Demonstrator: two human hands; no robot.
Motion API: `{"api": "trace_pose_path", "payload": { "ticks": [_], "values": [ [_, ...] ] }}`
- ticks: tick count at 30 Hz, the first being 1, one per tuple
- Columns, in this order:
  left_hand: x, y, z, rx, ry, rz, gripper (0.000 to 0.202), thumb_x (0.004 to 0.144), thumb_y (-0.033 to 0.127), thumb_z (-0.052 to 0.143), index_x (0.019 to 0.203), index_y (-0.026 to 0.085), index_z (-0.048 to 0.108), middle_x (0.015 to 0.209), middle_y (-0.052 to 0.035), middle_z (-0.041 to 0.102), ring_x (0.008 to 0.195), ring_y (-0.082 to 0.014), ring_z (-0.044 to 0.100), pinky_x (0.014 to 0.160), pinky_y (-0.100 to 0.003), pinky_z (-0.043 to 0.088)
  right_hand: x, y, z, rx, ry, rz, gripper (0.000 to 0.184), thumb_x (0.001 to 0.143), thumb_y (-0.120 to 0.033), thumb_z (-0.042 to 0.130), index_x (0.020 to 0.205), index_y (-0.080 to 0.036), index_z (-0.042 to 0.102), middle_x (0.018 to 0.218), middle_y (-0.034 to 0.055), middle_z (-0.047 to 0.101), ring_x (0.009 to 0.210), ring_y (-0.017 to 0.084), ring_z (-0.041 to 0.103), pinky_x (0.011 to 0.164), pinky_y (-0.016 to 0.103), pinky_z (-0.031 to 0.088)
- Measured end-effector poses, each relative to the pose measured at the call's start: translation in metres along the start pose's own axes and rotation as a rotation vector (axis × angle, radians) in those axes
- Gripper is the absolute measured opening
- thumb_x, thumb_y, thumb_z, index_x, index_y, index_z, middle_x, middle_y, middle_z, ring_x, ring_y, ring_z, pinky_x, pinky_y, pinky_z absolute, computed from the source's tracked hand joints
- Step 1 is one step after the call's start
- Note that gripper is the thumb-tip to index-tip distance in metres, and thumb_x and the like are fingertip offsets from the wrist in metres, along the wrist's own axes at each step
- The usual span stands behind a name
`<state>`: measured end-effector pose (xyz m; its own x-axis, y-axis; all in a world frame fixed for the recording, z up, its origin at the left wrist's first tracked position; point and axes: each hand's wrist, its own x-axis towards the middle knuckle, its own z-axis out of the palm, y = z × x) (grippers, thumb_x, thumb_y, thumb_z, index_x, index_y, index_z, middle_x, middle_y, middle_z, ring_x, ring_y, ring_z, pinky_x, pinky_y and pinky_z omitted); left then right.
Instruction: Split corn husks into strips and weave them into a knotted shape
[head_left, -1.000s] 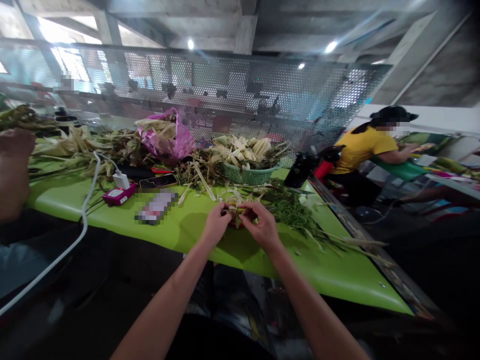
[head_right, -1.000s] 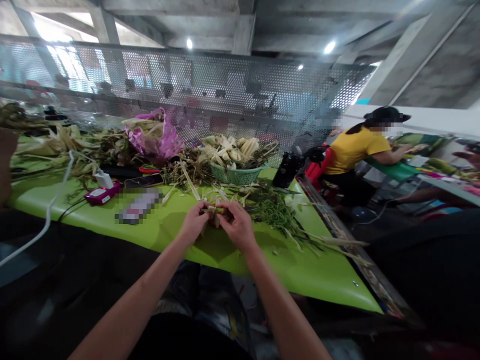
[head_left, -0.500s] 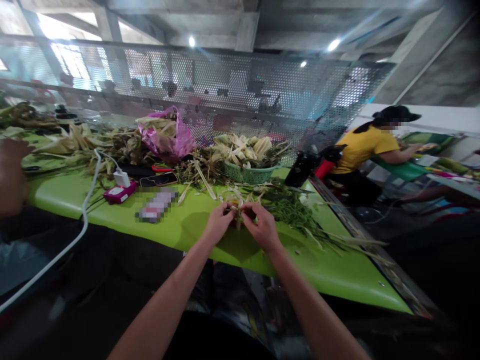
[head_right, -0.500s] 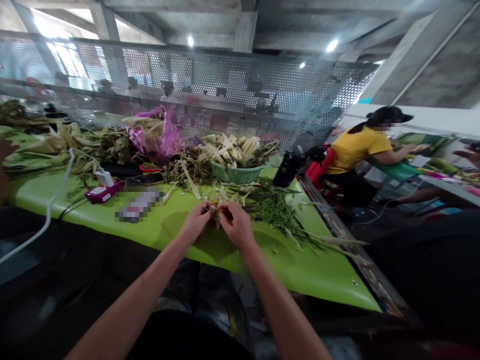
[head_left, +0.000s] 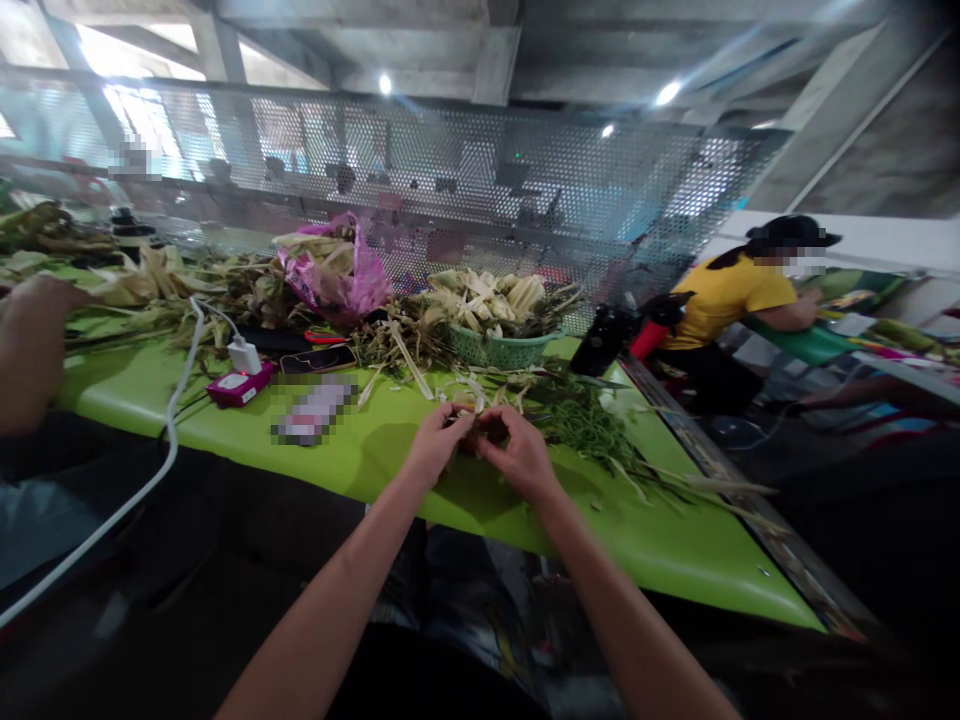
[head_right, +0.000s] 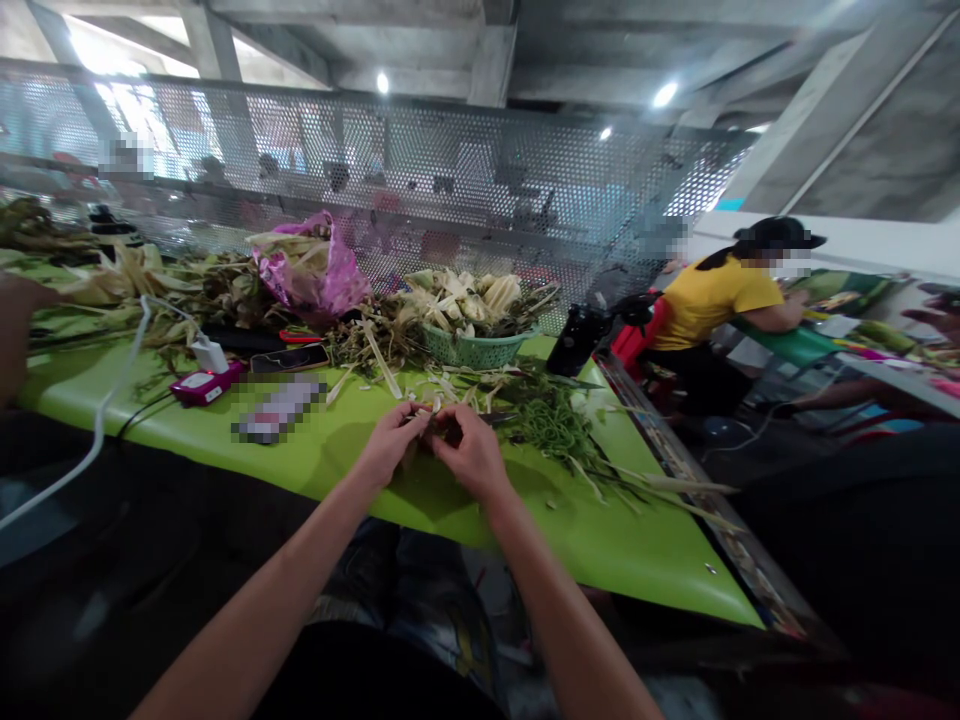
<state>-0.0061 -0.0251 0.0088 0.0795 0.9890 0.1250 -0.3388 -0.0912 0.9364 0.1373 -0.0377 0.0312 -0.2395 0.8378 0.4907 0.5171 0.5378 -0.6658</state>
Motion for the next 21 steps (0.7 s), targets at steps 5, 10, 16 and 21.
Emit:
{"api": "trace_pose_path", "payload": {
  "ticks": [5, 10, 16, 21],
  "values": [
    [0.004, -0.008, -0.003, 0.046, 0.017, 0.003, 0.024, 0.07, 0.034, 0.065, 0.086, 0.017, 0.06, 0.066, 0.0021, 0.059, 0.058, -0.0092, 0.053, 0.057, -0.02, 0.043, -0.001, 0.001, 0.002, -0.028, 0.017, -0.008, 0.016, 0.074, -0.019, 0.056, 0.09, -0.02, 0.055, 0.078, 0.0008, 0.06, 0.067, 0.015, 0.056, 0.065, 0.027, 0.045],
    [0.007, -0.016, -0.006, 0.048, 0.074, 0.023, 0.02, 0.072, 0.034, 0.064, 0.082, 0.017, 0.058, 0.063, 0.0025, 0.058, 0.056, -0.0094, 0.053, 0.058, -0.021, 0.043, 0.0, 0.006, 0.002, 0.021, 0.095, -0.003, 0.013, 0.076, -0.017, 0.053, 0.089, -0.019, 0.055, 0.075, 0.0006, 0.058, 0.064, 0.015, 0.054, 0.064, 0.026, 0.045],
    [0.006, -0.015, -0.008, 0.076, 0.088, 0.056, 0.019, 0.072, 0.033, 0.063, 0.08, 0.017, 0.058, 0.064, 0.0032, 0.055, 0.057, -0.0088, 0.051, 0.057, -0.02, 0.041, -0.001, 0.004, 0.001, 0.067, 0.071, 0.055, 0.018, 0.078, -0.024, 0.053, 0.096, -0.019, 0.053, 0.076, 0.0009, 0.058, 0.066, 0.015, 0.055, 0.063, 0.027, 0.045],
    [0.005, -0.011, -0.007, 0.082, 0.066, 0.073, 0.019, 0.071, 0.032, 0.064, 0.081, 0.017, 0.059, 0.072, 0.0012, 0.058, 0.066, -0.01, 0.053, 0.062, -0.02, 0.042, 0.0, 0.002, 0.006, -0.173, -0.016, 0.06, 0.03, 0.073, -0.034, 0.064, 0.097, -0.02, 0.053, 0.085, 0.0035, 0.062, 0.074, 0.019, 0.058, 0.065, 0.03, 0.044]
  ]
}}
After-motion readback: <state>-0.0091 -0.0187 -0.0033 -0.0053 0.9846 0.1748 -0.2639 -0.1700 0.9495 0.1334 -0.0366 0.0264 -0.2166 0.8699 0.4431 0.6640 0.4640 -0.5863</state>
